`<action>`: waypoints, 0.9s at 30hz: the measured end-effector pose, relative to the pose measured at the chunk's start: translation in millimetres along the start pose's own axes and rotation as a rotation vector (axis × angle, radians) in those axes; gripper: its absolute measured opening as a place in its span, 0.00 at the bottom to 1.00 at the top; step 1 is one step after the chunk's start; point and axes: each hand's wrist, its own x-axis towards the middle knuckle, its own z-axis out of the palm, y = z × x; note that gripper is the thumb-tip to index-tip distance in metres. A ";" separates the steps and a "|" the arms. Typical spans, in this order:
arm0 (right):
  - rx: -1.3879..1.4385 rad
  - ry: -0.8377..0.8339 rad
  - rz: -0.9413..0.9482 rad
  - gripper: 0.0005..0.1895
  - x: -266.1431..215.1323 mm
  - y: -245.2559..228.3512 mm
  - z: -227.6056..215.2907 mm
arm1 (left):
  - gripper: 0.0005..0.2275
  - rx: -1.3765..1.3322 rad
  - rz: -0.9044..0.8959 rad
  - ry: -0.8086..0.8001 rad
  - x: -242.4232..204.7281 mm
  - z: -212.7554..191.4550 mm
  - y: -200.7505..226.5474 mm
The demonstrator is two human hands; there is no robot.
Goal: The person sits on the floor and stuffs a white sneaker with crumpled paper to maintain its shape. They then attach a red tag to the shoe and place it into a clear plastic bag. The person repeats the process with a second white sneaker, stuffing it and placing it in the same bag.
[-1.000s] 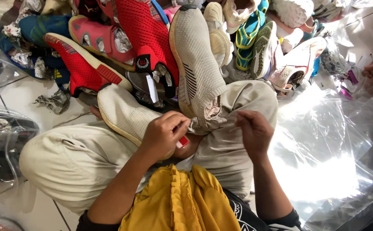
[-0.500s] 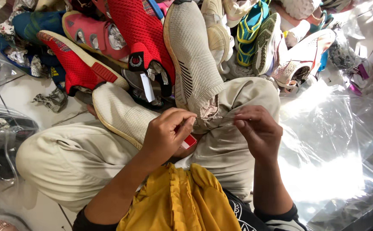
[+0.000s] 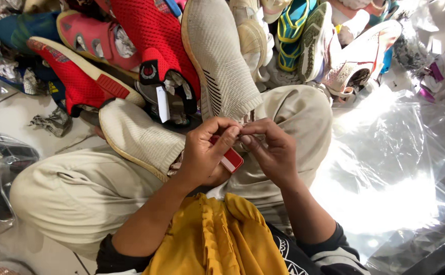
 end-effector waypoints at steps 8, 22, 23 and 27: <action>-0.053 -0.002 0.050 0.05 -0.8 -2.7 5.9 | 0.08 -0.107 -0.041 0.029 -2.9 1.2 -5.0; -0.152 -0.249 -0.201 0.07 2.3 -22.6 12.1 | 0.14 -0.339 -0.342 0.021 -11.6 -12.8 -11.0; -0.227 -0.246 -0.211 0.05 1.9 -27.2 14.8 | 0.15 -0.271 -0.309 -0.010 -12.1 -15.0 -20.9; -0.351 -0.225 -0.218 0.02 -1.8 -23.9 14.2 | 0.18 -0.356 -0.252 -0.071 -15.6 -11.7 -21.8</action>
